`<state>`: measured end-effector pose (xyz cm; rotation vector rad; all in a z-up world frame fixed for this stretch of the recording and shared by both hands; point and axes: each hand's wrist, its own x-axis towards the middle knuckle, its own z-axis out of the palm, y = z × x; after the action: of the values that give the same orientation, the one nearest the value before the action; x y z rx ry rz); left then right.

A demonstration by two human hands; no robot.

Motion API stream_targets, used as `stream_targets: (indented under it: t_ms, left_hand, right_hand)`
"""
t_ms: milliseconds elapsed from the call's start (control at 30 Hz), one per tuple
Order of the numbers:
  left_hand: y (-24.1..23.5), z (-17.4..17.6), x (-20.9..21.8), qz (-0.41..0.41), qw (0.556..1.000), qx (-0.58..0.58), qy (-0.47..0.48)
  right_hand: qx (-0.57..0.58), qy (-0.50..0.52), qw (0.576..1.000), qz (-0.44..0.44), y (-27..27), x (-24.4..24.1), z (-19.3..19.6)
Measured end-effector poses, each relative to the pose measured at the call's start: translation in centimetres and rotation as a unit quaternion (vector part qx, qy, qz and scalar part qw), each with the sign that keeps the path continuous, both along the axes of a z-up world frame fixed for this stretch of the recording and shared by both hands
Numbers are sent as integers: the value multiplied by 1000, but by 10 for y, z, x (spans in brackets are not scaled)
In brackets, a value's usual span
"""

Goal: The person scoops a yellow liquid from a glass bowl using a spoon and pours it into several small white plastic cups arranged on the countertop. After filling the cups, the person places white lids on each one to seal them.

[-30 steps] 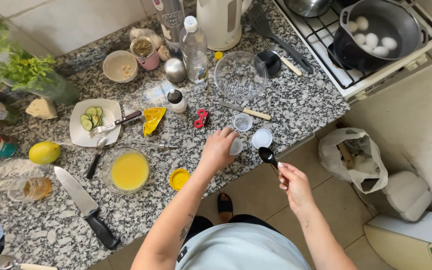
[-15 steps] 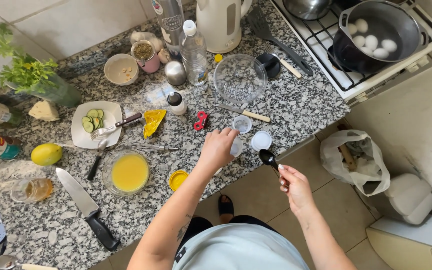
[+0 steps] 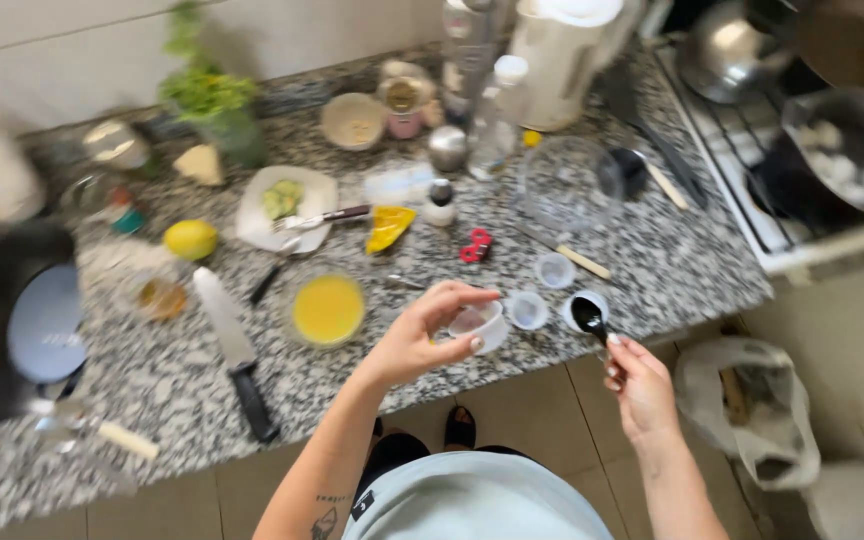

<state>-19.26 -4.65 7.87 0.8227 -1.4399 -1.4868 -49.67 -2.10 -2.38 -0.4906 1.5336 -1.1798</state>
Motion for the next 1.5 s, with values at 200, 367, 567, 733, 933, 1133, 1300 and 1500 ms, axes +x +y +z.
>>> stream_targets:
  t_ms: [200, 367, 567, 733, 933, 1133, 1300, 1500]
  left_hand:
    - [75, 62, 71, 80, 994, -66, 28]
    - [169, 167, 110, 94, 987, -120, -54]
    - [194, 173, 175, 256, 914, -214, -232]
    - [177, 76, 253, 412, 866, -38, -280]
    - [156, 17, 283, 403, 867, 230, -182]
    - [136, 1, 286, 333, 870, 231, -282]
    - [121, -3, 279, 331, 875, 167, -311]
    - [107, -27, 268, 378, 877, 111, -275]
  right_hand:
    - [-37, -57, 996, 63, -38, 45, -2]
    - [-62, -81, 972, 212, -82, 77, -29]
    - [-47, -40, 971, 230, -75, 173, -19]
    - [57, 155, 951, 262, -49, 274, 21]
    - [-147, 477, 790, 355, -45, 320, -9]
    - [-207, 540, 728, 369, -36, 324, -30]
    - [36, 445, 802, 397, -41, 340, -2]
    - [61, 310, 862, 397, -47, 334, -12]
